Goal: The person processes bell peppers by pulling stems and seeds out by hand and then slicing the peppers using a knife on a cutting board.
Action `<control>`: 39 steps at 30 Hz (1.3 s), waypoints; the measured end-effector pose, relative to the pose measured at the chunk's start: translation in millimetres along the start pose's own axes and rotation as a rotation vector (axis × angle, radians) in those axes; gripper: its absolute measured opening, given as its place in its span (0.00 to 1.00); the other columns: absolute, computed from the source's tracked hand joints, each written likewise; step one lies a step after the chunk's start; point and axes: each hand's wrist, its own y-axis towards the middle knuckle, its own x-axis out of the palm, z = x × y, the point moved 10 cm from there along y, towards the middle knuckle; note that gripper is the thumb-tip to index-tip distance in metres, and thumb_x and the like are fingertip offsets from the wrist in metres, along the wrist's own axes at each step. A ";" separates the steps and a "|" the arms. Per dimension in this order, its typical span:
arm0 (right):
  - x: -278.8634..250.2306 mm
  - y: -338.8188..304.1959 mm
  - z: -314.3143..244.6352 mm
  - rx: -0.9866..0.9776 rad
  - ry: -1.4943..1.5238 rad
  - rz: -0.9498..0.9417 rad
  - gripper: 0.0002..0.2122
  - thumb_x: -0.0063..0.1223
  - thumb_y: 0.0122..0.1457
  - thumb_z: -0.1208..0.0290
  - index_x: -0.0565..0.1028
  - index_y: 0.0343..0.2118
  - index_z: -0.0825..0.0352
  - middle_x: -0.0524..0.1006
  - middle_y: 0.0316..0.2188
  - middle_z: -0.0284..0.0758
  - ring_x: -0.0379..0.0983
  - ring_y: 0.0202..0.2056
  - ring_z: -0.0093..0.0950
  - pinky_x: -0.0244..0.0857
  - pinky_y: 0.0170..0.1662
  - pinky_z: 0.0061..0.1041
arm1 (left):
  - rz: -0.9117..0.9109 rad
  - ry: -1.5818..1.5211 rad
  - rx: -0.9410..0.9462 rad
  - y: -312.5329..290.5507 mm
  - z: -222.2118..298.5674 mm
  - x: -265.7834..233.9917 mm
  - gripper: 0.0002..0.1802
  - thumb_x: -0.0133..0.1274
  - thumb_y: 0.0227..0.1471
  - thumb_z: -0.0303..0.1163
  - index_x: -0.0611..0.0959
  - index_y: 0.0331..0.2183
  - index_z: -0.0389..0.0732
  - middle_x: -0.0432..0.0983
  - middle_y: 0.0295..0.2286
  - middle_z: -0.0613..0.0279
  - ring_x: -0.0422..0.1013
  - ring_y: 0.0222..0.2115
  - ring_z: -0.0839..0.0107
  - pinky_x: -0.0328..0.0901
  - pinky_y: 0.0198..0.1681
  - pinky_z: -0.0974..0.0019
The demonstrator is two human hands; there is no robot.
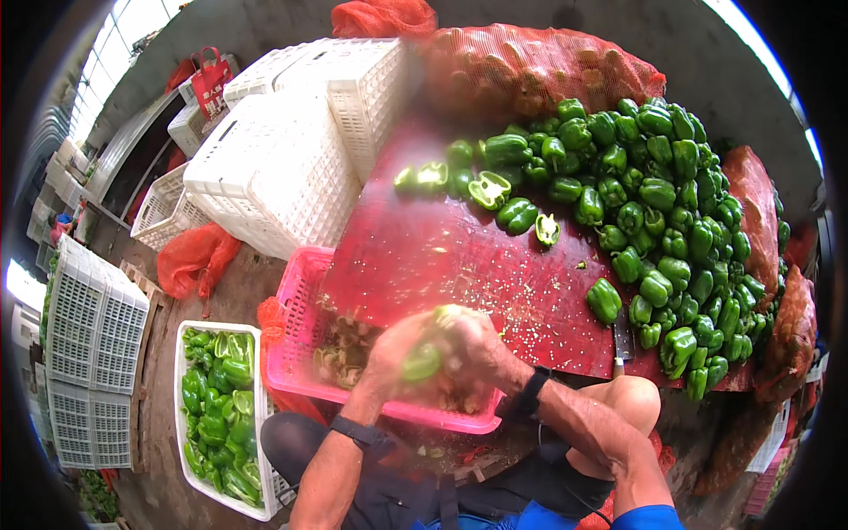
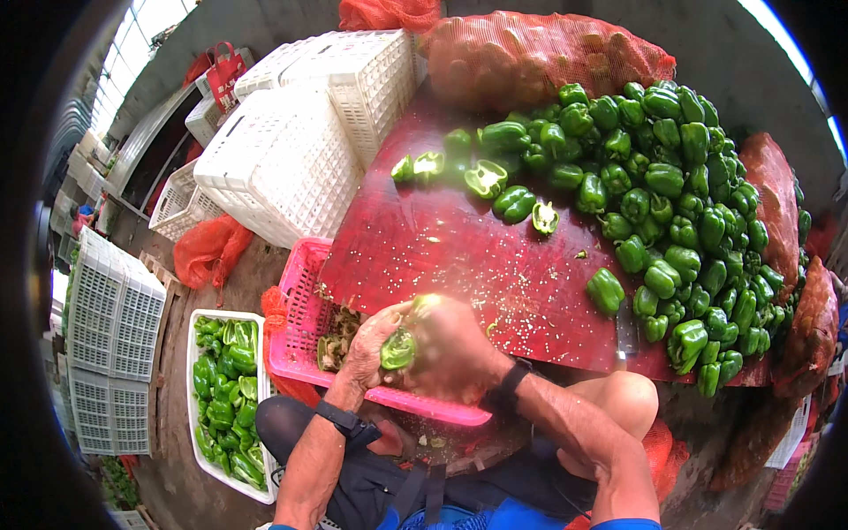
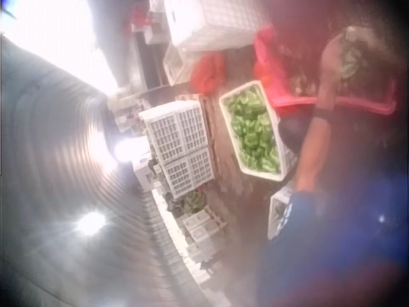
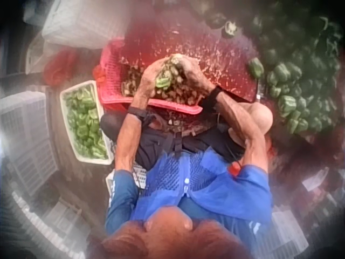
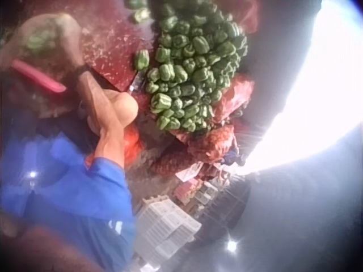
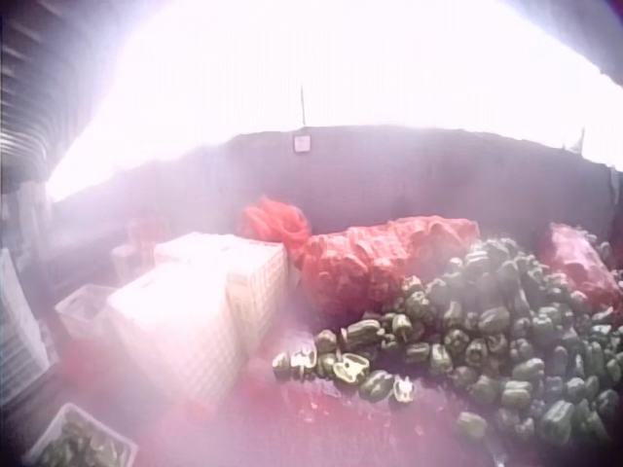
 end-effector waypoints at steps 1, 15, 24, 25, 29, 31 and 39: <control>-13.8 -5.6 12.3 -0.032 -0.008 0.150 0.13 0.63 0.45 0.64 0.75 0.30 0.68 0.74 0.24 0.38 0.74 0.27 0.40 0.67 0.30 0.39 | -0.006 -0.006 0.004 2.1 6.4 2.1 0.23 0.46 0.64 0.39 0.72 0.55 0.35 0.78 0.36 0.58 0.75 0.25 0.73 0.71 0.20 0.71; -95.3 29.2 38.9 0.184 -0.480 0.053 0.10 0.55 0.58 0.65 0.79 0.36 0.67 0.80 0.30 0.44 0.79 0.32 0.40 0.72 0.35 0.37 | 0.465 0.810 0.434 8.2 80.0 -18.0 0.19 0.61 0.49 0.29 0.79 0.44 0.35 0.73 0.42 0.43 0.71 0.41 0.49 0.68 0.45 0.55; -223.8 54.7 92.3 0.261 -0.936 0.444 0.09 0.57 0.54 0.65 0.77 0.31 0.66 0.77 0.26 0.47 0.76 0.30 0.45 0.71 0.35 0.44 | 0.330 0.824 0.185 26.8 16.2 -28.0 0.16 0.54 0.41 0.18 0.78 0.37 0.38 0.74 0.38 0.49 0.71 0.39 0.51 0.68 0.44 0.55; -243.2 51.6 111.3 0.445 -1.021 0.495 0.09 0.56 0.54 0.65 0.78 0.31 0.65 0.78 0.28 0.48 0.76 0.32 0.47 0.71 0.37 0.45 | 0.350 0.697 0.061 28.7 6.8 -39.5 0.15 0.54 0.42 0.17 0.78 0.37 0.39 0.76 0.36 0.52 0.73 0.36 0.56 0.69 0.42 0.59; -258.5 51.4 144.5 0.480 -1.181 0.430 0.11 0.54 0.53 0.70 0.80 0.39 0.61 0.79 0.31 0.46 0.76 0.36 0.46 0.72 0.41 0.42 | 0.311 -0.206 -0.403 22.9 -33.8 -35.9 0.06 0.56 0.52 0.20 0.79 0.34 0.38 0.79 0.32 0.61 0.74 0.31 0.77 0.71 0.34 0.72; -247.7 58.3 160.8 0.408 -1.136 0.246 0.13 0.52 0.53 0.72 0.79 0.42 0.58 0.78 0.35 0.44 0.76 0.39 0.45 0.71 0.42 0.42 | 0.270 -0.292 -0.393 18.3 -29.2 -27.4 0.05 0.57 0.53 0.22 0.79 0.35 0.37 0.80 0.33 0.60 0.75 0.32 0.76 0.72 0.35 0.71; -212.3 21.3 168.0 0.159 -1.160 0.268 0.11 0.56 0.45 0.70 0.70 0.31 0.66 0.73 0.22 0.48 0.72 0.26 0.51 0.69 0.30 0.48 | 0.098 -0.359 -0.431 21.6 -47.5 13.8 0.05 0.57 0.56 0.26 0.79 0.35 0.36 0.81 0.33 0.57 0.76 0.32 0.75 0.73 0.37 0.70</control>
